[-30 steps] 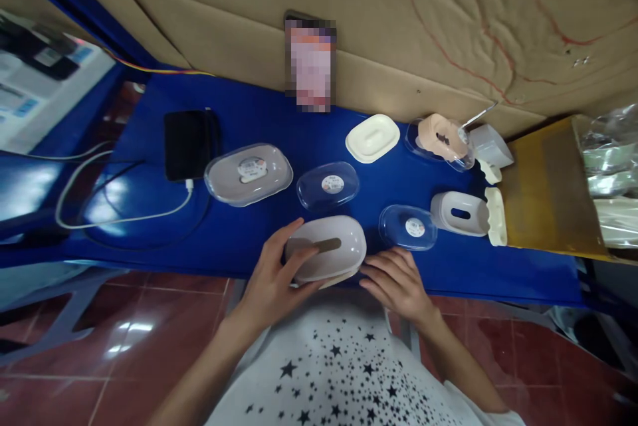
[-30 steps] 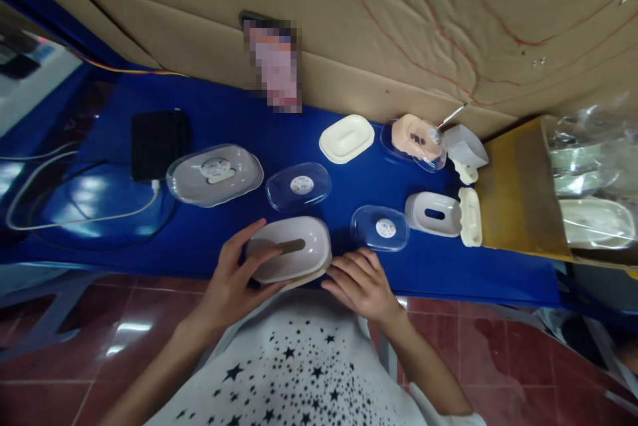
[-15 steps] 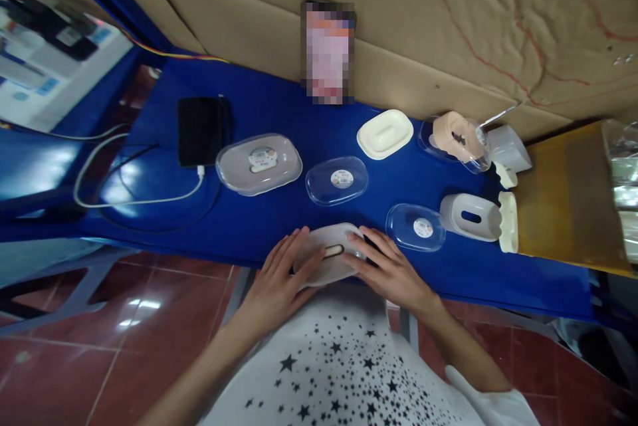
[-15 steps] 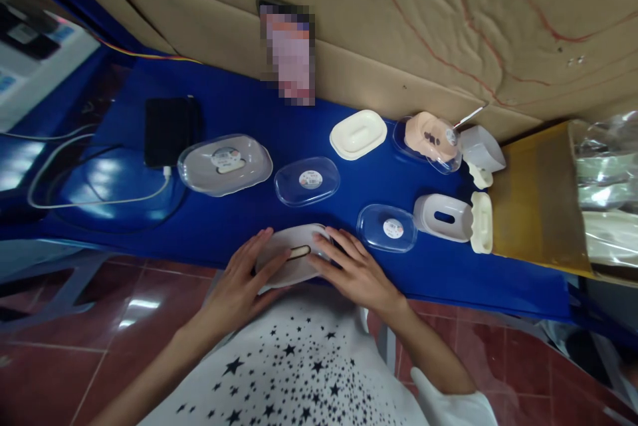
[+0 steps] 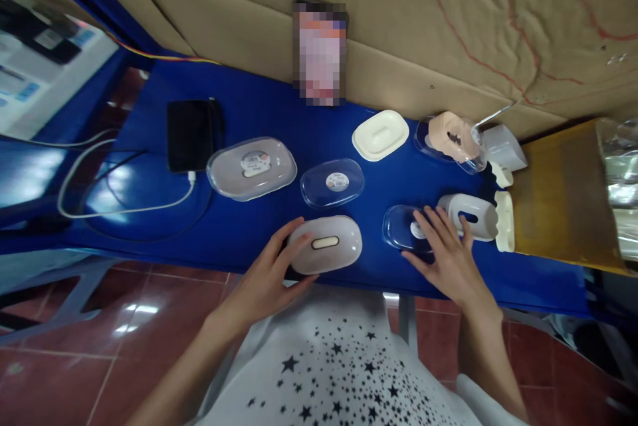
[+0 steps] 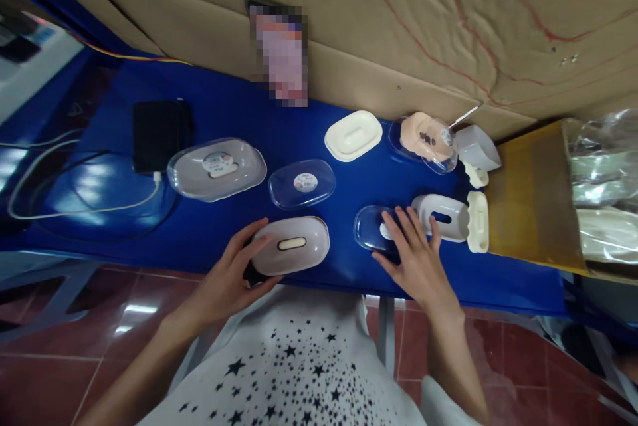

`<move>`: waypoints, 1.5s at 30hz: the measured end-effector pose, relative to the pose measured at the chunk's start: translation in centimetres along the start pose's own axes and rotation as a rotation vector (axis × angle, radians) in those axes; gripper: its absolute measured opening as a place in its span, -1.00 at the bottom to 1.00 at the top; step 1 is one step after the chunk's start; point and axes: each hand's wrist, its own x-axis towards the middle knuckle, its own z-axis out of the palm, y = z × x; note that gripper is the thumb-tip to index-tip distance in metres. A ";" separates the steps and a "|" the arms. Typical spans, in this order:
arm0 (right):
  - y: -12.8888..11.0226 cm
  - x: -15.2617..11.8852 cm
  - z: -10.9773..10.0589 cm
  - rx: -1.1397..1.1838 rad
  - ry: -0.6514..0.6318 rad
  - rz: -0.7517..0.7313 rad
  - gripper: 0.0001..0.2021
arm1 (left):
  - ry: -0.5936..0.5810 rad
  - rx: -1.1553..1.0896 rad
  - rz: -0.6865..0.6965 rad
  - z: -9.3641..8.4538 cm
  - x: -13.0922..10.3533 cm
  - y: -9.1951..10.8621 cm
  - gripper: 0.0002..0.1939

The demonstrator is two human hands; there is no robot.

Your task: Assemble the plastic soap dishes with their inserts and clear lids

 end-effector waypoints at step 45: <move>-7.9 5.8 1.2 0.296 -0.154 -0.454 -0.34 | -0.118 -0.224 -0.002 1.2 3.1 -0.1 -0.15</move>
